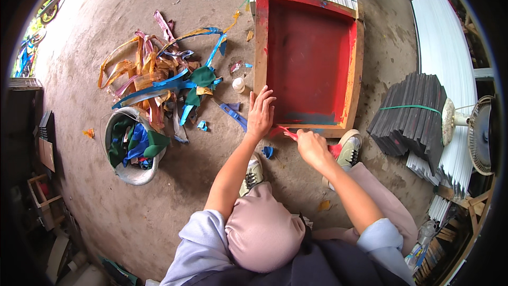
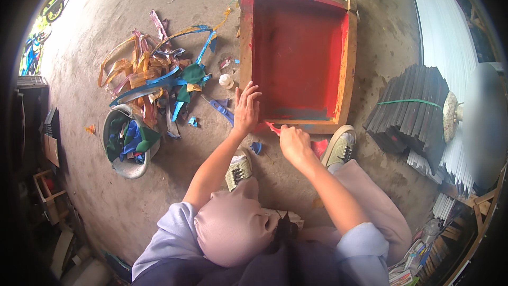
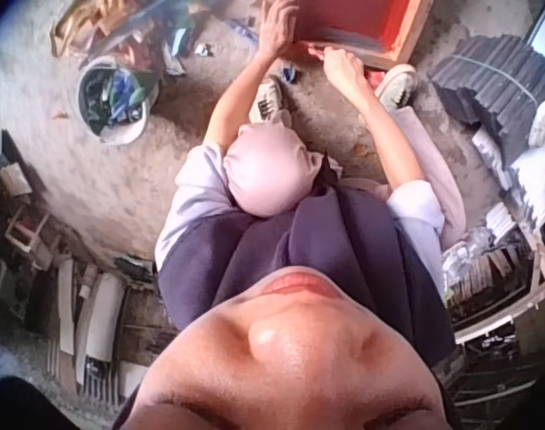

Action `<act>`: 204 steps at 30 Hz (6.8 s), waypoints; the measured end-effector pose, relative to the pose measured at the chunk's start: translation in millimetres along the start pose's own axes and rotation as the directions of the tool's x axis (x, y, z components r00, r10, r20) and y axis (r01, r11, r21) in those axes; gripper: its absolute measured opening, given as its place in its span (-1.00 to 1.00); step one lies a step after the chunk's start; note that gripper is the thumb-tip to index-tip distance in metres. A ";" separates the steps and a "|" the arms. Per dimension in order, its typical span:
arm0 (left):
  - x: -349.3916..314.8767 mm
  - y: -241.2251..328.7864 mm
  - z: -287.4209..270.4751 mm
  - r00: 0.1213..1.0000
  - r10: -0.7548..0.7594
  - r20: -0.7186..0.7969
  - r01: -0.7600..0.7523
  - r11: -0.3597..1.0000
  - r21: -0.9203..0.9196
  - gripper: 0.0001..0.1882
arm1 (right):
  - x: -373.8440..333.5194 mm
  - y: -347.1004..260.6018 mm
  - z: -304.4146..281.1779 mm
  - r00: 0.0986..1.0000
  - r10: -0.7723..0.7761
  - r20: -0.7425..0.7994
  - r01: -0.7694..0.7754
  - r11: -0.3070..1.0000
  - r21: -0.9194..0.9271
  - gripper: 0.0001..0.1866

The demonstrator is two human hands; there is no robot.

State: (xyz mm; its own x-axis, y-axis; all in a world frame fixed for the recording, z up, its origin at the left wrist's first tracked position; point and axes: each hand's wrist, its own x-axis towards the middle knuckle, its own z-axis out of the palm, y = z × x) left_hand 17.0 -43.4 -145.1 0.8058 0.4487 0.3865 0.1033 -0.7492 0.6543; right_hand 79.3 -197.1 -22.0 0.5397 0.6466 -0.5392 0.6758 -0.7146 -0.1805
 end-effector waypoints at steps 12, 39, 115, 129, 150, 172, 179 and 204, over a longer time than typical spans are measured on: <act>22.6 13.8 -120.5 0.697 0.022 0.717 -0.235 0.951 0.199 -0.63 | 39.6 12.4 -10.9 0.992 -0.072 0.108 0.104 0.937 -0.332 -0.80; -28.8 12.7 34.7 0.710 -0.604 -0.361 0.672 0.734 0.095 -0.67 | 26.3 50.6 -34.2 0.869 -0.474 0.142 0.480 0.877 -0.010 -0.81; 39.7 -75.3 -135.0 0.883 -0.336 -0.328 0.428 0.863 0.267 -0.22 | 107.3 43.4 -15.1 0.957 -0.194 0.218 0.006 0.761 0.649 -0.74; -39.3 6.8 -34.8 0.852 -0.496 0.170 0.524 0.818 -0.237 -0.47 | 86.0 17.8 59.4 0.952 -0.286 -0.112 0.307 0.891 0.335 -0.56; 21.2 -8.3 6.0 0.862 -0.507 0.006 0.484 0.818 -0.312 -0.51 | 109.5 7.2 81.8 0.866 -0.475 -0.156 0.486 0.874 0.035 -0.80; 33.0 -7.7 18.0 0.898 -0.406 -0.169 0.403 0.914 -0.053 -0.53 | 118.3 12.1 78.8 0.855 -0.490 -0.171 0.474 0.872 -0.124 -0.78; 71.7 2.5 11.4 0.857 -0.490 -0.161 0.479 0.872 -0.103 -0.46 | 128.9 -2.4 80.3 0.815 -0.566 -0.128 0.537 0.819 -0.203 -0.89; 72.2 -3.1 17.7 0.824 -0.540 -0.171 0.532 0.842 -0.092 -0.49 | 87.4 88.3 -33.5 0.879 -0.429 -0.208 0.455 0.885 0.099 -0.82</act>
State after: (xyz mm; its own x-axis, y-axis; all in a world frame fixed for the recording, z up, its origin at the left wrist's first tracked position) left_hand 85.2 -17.3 -130.8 0.5088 0.8575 0.0762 0.4626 -0.3470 0.8159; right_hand 203.0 -194.8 -57.6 0.2888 0.9305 -0.2253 0.7942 -0.3643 -0.4863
